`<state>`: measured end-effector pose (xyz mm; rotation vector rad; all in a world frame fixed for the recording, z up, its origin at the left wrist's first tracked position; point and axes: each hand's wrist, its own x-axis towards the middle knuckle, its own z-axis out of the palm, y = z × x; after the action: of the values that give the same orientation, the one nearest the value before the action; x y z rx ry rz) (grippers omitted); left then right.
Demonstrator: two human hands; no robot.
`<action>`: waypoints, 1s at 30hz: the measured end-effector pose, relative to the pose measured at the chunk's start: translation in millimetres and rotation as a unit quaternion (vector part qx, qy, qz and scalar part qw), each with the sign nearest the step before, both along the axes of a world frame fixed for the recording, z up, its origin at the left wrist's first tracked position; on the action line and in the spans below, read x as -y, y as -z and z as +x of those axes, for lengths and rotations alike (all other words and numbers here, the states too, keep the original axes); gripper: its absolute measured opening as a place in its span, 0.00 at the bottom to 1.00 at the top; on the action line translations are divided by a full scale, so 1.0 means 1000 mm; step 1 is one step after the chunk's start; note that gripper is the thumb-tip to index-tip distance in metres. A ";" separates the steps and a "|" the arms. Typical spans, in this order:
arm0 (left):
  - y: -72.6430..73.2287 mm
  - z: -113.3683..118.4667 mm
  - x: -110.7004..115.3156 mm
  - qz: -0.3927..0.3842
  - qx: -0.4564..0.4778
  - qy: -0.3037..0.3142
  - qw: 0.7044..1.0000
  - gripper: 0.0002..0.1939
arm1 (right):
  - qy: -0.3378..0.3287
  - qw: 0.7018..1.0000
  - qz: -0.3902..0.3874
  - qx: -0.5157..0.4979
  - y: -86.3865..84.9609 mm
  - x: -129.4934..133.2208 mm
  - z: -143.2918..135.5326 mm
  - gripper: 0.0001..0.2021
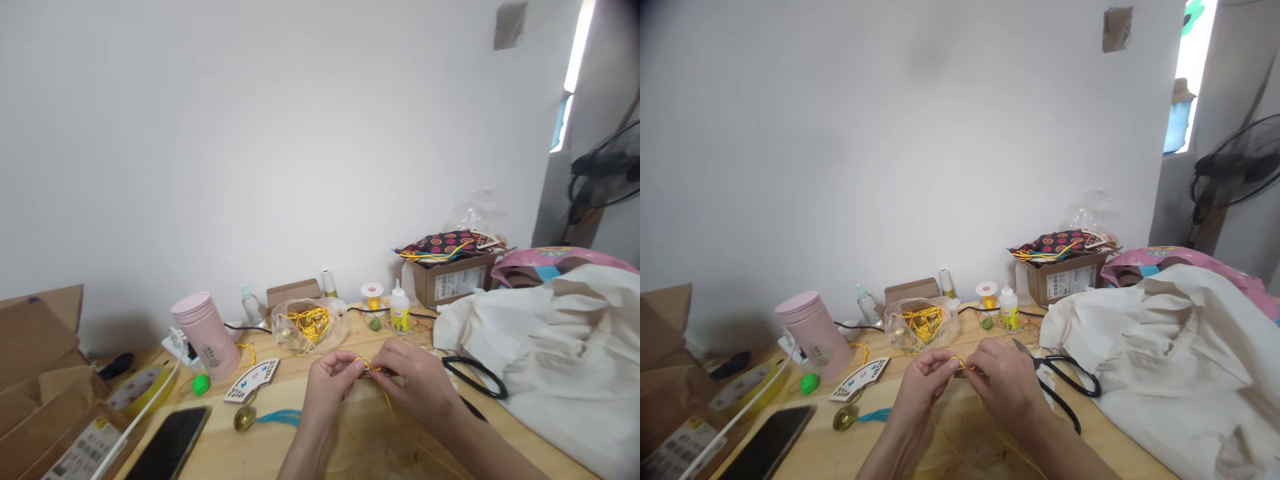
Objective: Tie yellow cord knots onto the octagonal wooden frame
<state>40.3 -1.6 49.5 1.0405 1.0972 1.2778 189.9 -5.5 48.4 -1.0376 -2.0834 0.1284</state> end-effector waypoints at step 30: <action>0.001 -0.001 0.001 -0.015 0.022 0.030 0.999 0.17 | -0.060 0.958 -0.218 -0.176 -0.001 -0.003 -0.004 0.09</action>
<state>39.7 -2.2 48.8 1.0111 1.0421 1.2262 185.6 -2.1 49.0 -1.0461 -1.8252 0.8056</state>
